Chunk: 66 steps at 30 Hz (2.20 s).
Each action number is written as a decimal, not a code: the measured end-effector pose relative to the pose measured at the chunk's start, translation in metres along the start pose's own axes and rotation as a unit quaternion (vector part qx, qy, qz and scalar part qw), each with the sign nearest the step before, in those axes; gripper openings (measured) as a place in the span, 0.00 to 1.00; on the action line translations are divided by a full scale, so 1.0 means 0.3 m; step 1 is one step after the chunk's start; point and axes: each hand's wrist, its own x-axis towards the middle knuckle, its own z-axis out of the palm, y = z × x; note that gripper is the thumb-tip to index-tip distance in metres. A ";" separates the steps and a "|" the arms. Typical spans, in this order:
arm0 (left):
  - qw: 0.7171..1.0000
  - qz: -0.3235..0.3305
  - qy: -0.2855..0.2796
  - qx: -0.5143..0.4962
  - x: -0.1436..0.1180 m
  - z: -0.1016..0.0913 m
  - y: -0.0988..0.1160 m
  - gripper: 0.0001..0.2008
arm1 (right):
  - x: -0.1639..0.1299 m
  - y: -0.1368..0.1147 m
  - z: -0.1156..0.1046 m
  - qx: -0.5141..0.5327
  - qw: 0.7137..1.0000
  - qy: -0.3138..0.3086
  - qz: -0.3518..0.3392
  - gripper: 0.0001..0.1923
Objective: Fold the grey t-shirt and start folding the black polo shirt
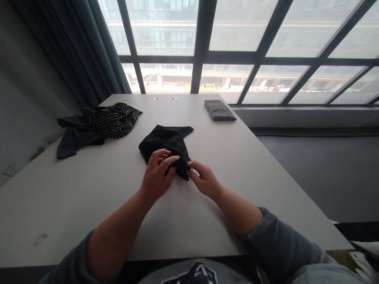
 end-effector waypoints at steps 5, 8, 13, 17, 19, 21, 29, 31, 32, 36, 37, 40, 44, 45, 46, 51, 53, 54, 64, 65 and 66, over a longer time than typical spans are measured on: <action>0.999 -0.035 0.000 -0.026 0.012 -0.008 -0.007 0.10 | 0.004 0.033 0.006 0.061 0.993 0.063 0.073 0.07; 0.997 -0.065 -0.002 -0.045 0.015 -0.004 -0.017 0.08 | 0.011 0.041 0.004 0.068 0.990 0.092 0.084 0.07; 0.993 -0.085 0.003 -0.078 0.016 -0.001 -0.020 0.07 | 0.020 0.031 -0.005 0.042 0.988 0.120 0.093 0.07; 0.992 -0.093 0.001 -0.089 0.021 -0.004 -0.020 0.06 | 0.025 0.031 -0.006 0.038 0.986 0.127 0.102 0.08; 0.992 -0.087 -0.003 -0.091 0.022 -0.003 -0.021 0.06 | 0.028 0.038 -0.005 0.050 0.984 0.132 0.111 0.09; 0.991 -0.083 -0.021 -0.105 0.019 -0.001 -0.022 0.06 | 0.032 0.048 -0.003 0.077 0.979 0.134 0.131 0.10; 0.950 -0.195 -0.176 -0.171 -0.009 0.020 -0.039 0.06 | 0.039 0.032 -0.016 0.123 0.968 0.126 0.178 0.10; 0.939 -0.228 -0.171 -0.193 -0.011 0.027 -0.045 0.06 | 0.037 0.015 -0.021 0.096 0.974 0.109 0.175 0.08; 0.933 -0.247 -0.165 -0.203 -0.010 0.029 -0.047 0.05 | 0.036 0.008 -0.023 0.086 0.976 0.100 0.174 0.07; 0.922 -0.291 -0.150 -0.205 0.001 0.012 -0.050 0.04 | 0.036 -0.010 -0.040 0.037 0.983 0.088 0.158 0.07; 0.923 -0.286 -0.161 -0.201 0.003 0.004 -0.051 0.05 | 0.037 -0.012 -0.046 0.021 0.985 0.089 0.149 0.07; 0.931 -0.227 -0.228 -0.171 0.006 -0.020 -0.050 0.13 | 0.040 -0.013 -0.063 -0.019 0.988 0.089 0.123 0.08; 0.967 -0.099 -0.225 -0.070 -0.001 -0.015 -0.048 0.18 | 0.040 -0.002 -0.075 -0.024 0.989 0.102 0.102 0.10; 0.973 -0.070 -0.213 -0.056 -0.002 -0.009 -0.048 0.15 | 0.038 0.001 -0.075 -0.018 0.989 0.105 0.100 0.11; 0.977 -0.049 -0.200 -0.049 -0.003 -0.002 -0.047 0.12 | 0.036 0.004 -0.075 -0.012 0.990 0.105 0.098 0.12; 0.992 -0.048 -0.115 -0.026 0.002 0.009 -0.038 0.03 | 0.029 0.007 -0.066 -0.040 0.996 0.067 0.040 0.10; 0.994 -0.062 -0.085 -0.009 0.005 0.004 -0.035 0.02 | 0.030 0.008 -0.061 -0.074 0.996 0.044 -0.010 0.12; 0.995 -0.074 -0.073 -0.002 0.006 0.002 -0.034 0.02 | 0.031 0.011 -0.059 -0.093 0.995 0.035 -0.032 0.13; 0.978 -0.188 -0.039 0.079 -0.001 0.002 -0.054 0.11 | 0.040 0.048 -0.063 -0.146 0.974 0.171 -0.027 0.14; 0.979 -0.183 -0.040 0.086 0.001 0.001 -0.057 0.11 | 0.040 0.048 -0.062 -0.139 0.976 0.163 -0.022 0.12; 0.979 -0.177 -0.039 0.092 0.003 0.000 -0.062 0.11 | 0.040 0.047 -0.061 -0.132 0.979 0.153 -0.017 0.10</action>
